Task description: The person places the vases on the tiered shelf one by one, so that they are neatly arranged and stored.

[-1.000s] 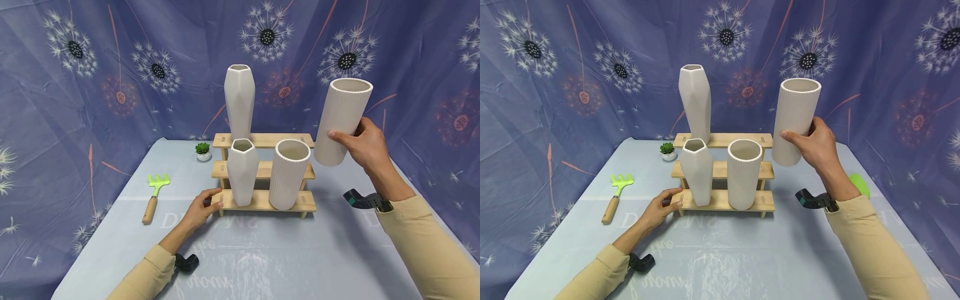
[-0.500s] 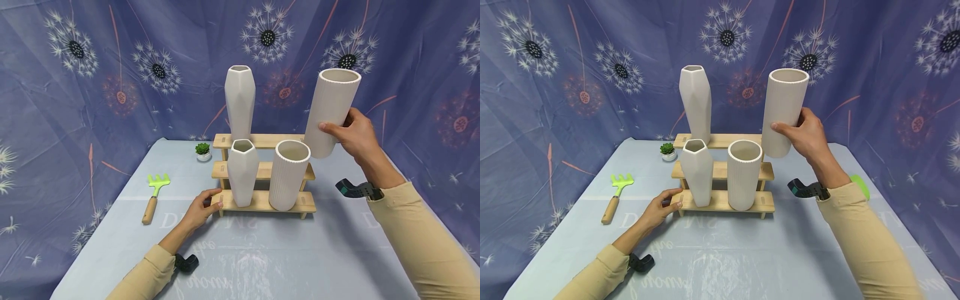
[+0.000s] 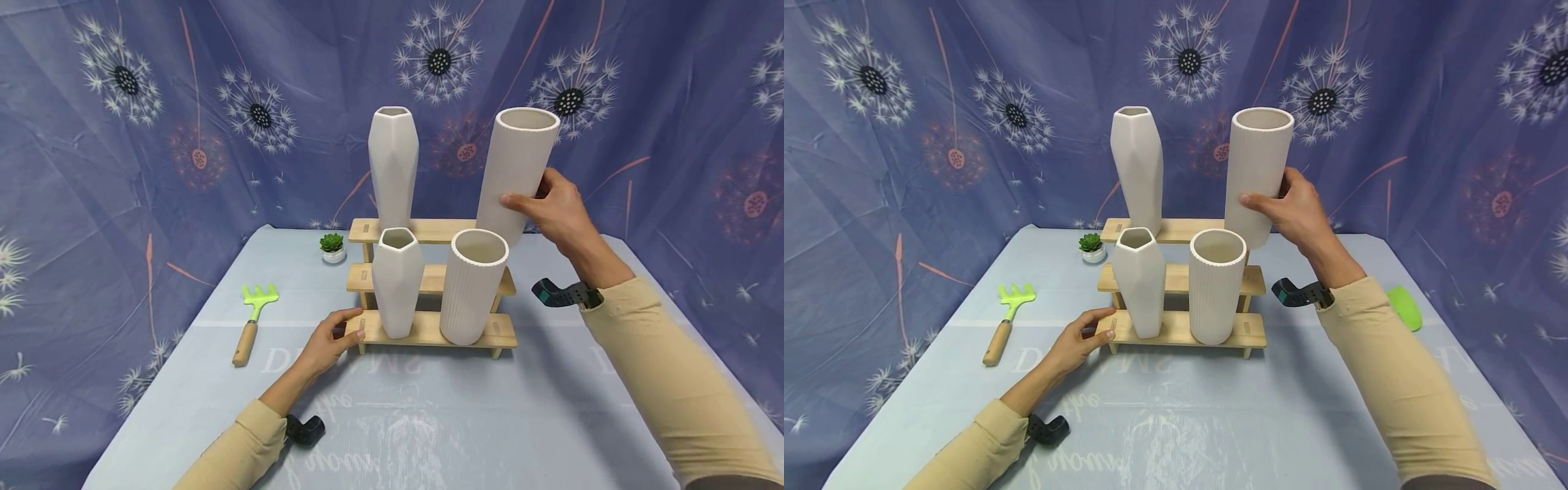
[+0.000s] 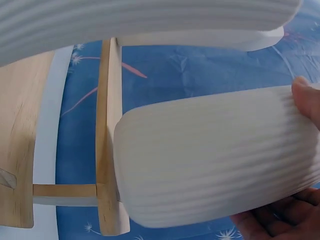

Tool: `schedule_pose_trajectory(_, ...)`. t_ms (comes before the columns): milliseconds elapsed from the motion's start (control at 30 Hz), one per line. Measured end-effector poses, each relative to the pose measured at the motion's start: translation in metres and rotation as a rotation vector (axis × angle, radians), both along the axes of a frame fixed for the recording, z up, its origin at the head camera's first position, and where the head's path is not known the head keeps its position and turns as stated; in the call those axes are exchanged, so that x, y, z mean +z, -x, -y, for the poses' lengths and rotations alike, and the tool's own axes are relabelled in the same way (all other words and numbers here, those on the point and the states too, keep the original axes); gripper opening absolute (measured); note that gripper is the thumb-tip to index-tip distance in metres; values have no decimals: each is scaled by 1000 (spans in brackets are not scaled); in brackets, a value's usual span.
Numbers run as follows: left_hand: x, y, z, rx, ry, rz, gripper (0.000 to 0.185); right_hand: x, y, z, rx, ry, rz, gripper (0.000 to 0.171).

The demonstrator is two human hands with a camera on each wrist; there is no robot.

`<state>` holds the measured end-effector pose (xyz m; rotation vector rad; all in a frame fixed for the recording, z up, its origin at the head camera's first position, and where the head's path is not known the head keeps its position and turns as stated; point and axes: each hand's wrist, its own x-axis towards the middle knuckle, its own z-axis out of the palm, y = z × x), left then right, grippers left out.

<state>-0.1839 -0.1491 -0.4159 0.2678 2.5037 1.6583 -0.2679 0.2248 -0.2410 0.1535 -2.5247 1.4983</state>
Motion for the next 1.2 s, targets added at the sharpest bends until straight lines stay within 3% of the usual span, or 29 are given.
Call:
schedule_pose_trajectory(567, 0, 0, -1, 11, -4, 1, 49, -4, 26, 14, 81, -15, -12, 84)
schedule_pose_trajectory(1200, -1, 0, -2, 18, -15, 8, 48, -3, 40, 26, 162, -32, 7, 88)
